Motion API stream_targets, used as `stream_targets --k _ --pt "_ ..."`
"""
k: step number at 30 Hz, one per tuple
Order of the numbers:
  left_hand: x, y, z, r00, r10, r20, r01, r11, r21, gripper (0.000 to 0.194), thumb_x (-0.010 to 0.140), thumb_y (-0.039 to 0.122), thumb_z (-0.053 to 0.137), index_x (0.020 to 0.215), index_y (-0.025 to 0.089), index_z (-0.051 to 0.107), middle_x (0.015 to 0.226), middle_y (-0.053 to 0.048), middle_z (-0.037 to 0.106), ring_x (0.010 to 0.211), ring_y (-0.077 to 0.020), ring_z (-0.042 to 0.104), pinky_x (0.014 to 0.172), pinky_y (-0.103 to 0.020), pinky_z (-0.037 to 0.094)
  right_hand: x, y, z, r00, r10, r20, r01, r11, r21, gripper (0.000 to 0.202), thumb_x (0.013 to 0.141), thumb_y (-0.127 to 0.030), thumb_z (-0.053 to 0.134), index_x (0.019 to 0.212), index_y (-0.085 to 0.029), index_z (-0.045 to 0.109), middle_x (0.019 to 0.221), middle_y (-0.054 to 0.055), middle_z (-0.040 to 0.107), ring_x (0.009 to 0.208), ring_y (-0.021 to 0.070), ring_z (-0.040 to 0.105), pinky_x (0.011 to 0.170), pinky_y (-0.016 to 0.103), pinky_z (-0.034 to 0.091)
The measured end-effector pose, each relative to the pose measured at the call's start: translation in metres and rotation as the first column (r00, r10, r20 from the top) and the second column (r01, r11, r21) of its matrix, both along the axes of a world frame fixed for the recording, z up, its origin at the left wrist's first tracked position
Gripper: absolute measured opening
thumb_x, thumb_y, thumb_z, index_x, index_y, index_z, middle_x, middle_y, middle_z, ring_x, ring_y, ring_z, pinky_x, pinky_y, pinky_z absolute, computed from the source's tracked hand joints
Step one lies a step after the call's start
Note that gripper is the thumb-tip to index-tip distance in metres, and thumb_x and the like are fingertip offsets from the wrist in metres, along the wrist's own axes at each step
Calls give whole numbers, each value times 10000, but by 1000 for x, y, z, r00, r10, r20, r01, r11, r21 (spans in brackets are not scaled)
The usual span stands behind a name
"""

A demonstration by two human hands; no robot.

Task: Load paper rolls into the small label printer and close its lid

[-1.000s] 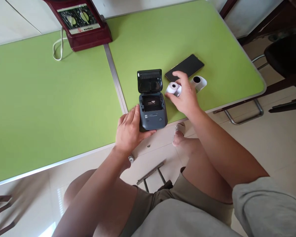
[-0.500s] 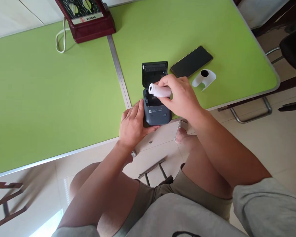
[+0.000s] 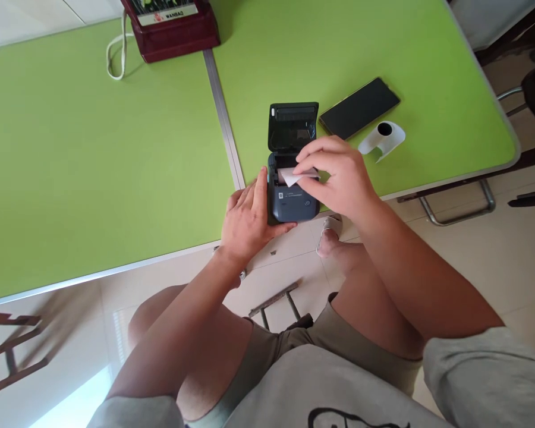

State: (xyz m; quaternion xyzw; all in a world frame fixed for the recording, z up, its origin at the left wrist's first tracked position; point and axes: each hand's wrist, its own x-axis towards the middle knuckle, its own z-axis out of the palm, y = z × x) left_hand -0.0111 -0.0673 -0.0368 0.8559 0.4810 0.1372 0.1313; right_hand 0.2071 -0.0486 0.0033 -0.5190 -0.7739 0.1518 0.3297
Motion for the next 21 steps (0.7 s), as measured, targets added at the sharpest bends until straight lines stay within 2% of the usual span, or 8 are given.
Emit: stream_targets --k 5,8,10,13,15,17,19,21 --pt "1 -3 7 998 -54 -38 54 998 15 774 917 754 634 1557 335 518 1630 -172 525 1504 -372 514 1161 -515 434 3 -16 2 999 52 -5 -52 998 -26 149 913 -301 658 832 -296 783 1062 45 789 1124 297 703 1059 542 517" --pt "1 -2 9 996 -64 -64 64 998 3 692 924 736 633 1504 363 574 1629 -189 516 1520 -378 489 1153 -540 424 10 -11 3 986 -113 -121 116 993 18 240 986 -340 543 845 -288 730 1101 81 751 1179 296 680 1069 526 534" --pt "1 -2 9 995 -69 -67 69 998 0 679 925 738 626 1484 354 591 1618 -204 522 1519 -371 489 1148 -536 421 13 -3 -1 955 -198 -222 205 979 9 218 1005 -356 498 1078 -278 688 1364 122 671 1306 290 643 1083 491 544" --pt "0 0 5 996 -72 -53 73 997 14 671 921 747 621 1469 360 594 1621 -196 522 1514 -365 493 1142 -529 419 13 11 -12 943 -152 -296 133 987 -86 470 994 -452 499 1435 -301 435 1669 133 441 1516 276 509 1187 469 485" --pt "-1 0 2 997 -74 -29 75 996 40 668 911 752 632 1453 362 601 1612 -190 534 1500 -372 506 1128 -528 426 12 20 -19 906 -134 -402 103 990 -98 559 963 -585 495 1438 -326 354 1575 118 558 1499 271 528 1201 487 467" --pt "-1 0 -1 997 -80 -5 80 994 72 666 905 748 643 1438 351 612 1590 -203 554 1482 -381 525 1109 -526 436 12 25 -22 823 -145 -548 127 989 -72 600 914 -696 516 1354 -307 396 1309 106 718 1336 276 638 1144 494 504" --pt "-2 0 -3 996 -89 8 88 991 97 657 907 736 650 1433 344 616 1575 -216 566 1475 -383 535 1097 -527 442 14 25 -22 758 -162 -632 166 985 -53 565 900 -730 542 1242 -285 476 1088 86 748 1147 268 691 1076 479 537" --pt "-2 0 -4 996 -93 11 91 991 100 644 912 727 655 1431 347 616 1578 -216 564 1478 -383 533 1097 -530 441 16 21 -23 779 -185 -600 164 982 -91 491 928 -719 555 1167 -290 533 1088 76 733 1108 249 685 1068 463 538"
